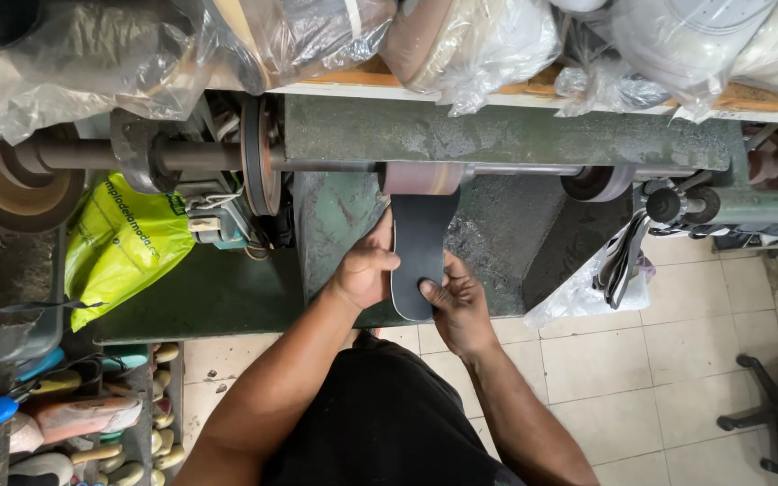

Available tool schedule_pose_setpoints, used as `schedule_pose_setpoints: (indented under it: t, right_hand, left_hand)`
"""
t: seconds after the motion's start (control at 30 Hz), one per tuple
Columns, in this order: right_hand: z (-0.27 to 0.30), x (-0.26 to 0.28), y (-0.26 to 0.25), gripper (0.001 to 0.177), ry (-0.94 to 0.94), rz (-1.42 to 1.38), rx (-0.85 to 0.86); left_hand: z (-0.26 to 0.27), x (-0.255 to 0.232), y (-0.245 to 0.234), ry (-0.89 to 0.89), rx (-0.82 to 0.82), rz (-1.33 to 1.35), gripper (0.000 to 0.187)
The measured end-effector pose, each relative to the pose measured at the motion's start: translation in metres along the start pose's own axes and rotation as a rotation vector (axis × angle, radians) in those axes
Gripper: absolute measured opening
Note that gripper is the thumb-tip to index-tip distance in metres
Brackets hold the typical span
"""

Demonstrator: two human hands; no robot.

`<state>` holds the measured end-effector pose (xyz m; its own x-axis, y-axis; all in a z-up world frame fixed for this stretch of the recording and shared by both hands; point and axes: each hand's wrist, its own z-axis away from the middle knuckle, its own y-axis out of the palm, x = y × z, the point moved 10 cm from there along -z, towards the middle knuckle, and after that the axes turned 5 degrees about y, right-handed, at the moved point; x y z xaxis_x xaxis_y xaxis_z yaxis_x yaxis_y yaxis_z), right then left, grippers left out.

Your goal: Sanding and shaping the edges of a shoe sole using a belt sander

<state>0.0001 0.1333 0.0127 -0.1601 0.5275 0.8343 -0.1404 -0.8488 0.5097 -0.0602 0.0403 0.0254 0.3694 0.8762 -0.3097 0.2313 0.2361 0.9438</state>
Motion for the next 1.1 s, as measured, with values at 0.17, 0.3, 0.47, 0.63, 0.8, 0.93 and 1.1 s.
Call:
schedule_pose_setpoints:
  t: [0.17, 0.3, 0.47, 0.63, 0.8, 0.93, 1.1]
  right_hand:
    - [-0.046, -0.007, -0.010, 0.028, 0.013, -0.042, -0.017]
    - [-0.058, 0.009, 0.014, 0.016, 0.037, 0.014, -0.017]
    - [-0.011, 0.014, 0.023, 0.047, 0.026, 0.324, 0.070]
    - [-0.018, 0.010, 0.014, 0.051, 0.011, 0.392, 0.146]
    - [-0.047, 0.012, 0.026, 0.050, -0.006, 0.410, 0.161]
    - [-0.025, 0.012, 0.018, 0.053, 0.021, 0.426, 0.128]
    - [-0.008, 0.017, 0.017, 0.056, 0.073, 0.451, 0.112]
  left_hand:
    - [-0.041, 0.023, -0.060, 0.014, -0.059, 0.059, 0.068]
    - [-0.052, 0.024, -0.100, 0.008, -0.117, 0.103, 0.063]
    - [0.016, -0.006, -0.053, 0.088, -0.021, 0.047, 0.076]
    - [0.007, -0.019, -0.028, 0.139, -0.014, 0.062, 0.068]
    - [-0.024, -0.008, -0.064, 0.119, -0.020, 0.090, 0.060]
    - [-0.008, -0.016, -0.031, 0.151, -0.051, 0.096, 0.056]
    - [0.011, -0.018, -0.016, 0.131, -0.035, 0.112, 0.062]
